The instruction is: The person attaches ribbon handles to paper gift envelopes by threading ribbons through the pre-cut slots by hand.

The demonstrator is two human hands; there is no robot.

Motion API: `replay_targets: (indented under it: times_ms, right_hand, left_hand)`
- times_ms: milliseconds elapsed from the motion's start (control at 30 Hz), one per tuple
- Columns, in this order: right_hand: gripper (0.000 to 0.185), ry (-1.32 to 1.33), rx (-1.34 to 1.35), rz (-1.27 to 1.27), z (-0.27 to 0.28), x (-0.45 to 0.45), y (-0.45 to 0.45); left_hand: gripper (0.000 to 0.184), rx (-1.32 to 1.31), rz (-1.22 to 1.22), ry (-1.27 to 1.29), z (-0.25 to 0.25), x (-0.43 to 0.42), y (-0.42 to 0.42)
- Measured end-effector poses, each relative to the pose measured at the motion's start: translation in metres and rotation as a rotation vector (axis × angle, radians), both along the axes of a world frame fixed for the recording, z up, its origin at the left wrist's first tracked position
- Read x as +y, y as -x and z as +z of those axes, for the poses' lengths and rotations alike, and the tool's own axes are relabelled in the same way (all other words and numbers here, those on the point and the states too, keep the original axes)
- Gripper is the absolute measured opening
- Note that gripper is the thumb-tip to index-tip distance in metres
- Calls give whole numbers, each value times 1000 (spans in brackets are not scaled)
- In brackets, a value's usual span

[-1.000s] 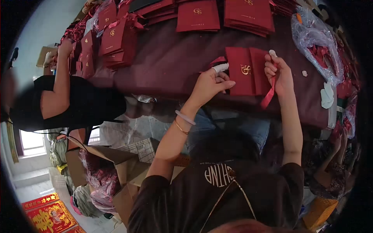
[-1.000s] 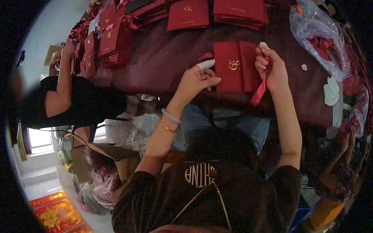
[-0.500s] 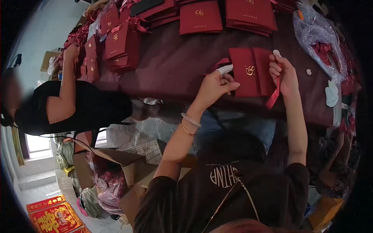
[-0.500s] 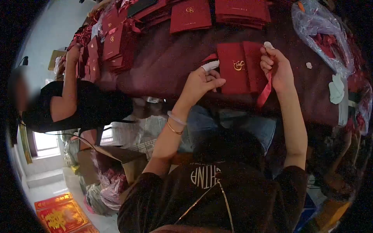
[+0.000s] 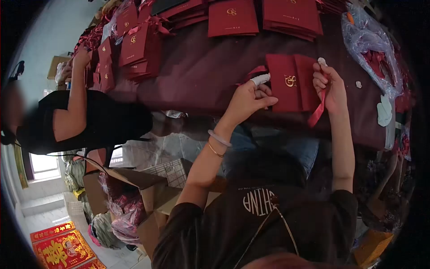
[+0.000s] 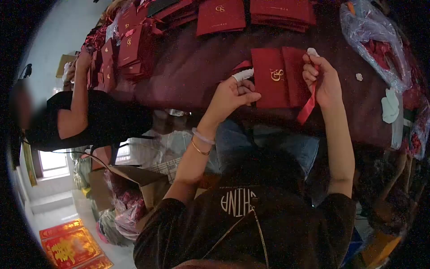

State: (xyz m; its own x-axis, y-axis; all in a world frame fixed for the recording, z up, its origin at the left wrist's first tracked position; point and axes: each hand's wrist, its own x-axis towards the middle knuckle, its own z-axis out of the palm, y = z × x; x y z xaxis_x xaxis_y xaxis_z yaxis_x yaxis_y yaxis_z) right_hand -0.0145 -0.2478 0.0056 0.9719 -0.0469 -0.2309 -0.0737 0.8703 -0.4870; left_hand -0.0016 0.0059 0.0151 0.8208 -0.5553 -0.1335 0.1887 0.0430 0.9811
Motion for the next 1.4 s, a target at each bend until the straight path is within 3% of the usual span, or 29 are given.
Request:
replay_targets:
  times_ms: [833,1000,1167,1400]
  right_hand:
    - [18,-35,17,40,-1,-4,-1]
    - [18,-26,-7,17,-2,-5,-1]
    - [22,-18,-28,70,-6,-11,-6]
    - [20,-35,-86,107,-10,-16,-6]
  left_hand:
    - [57,4,12,-7,0,-2,-2]
    - [46,-42,61,11,-3,-3,-1]
    - [47,33,6,67,-4,1,-4]
    - [50,-75,15,63,-9,1,-1]
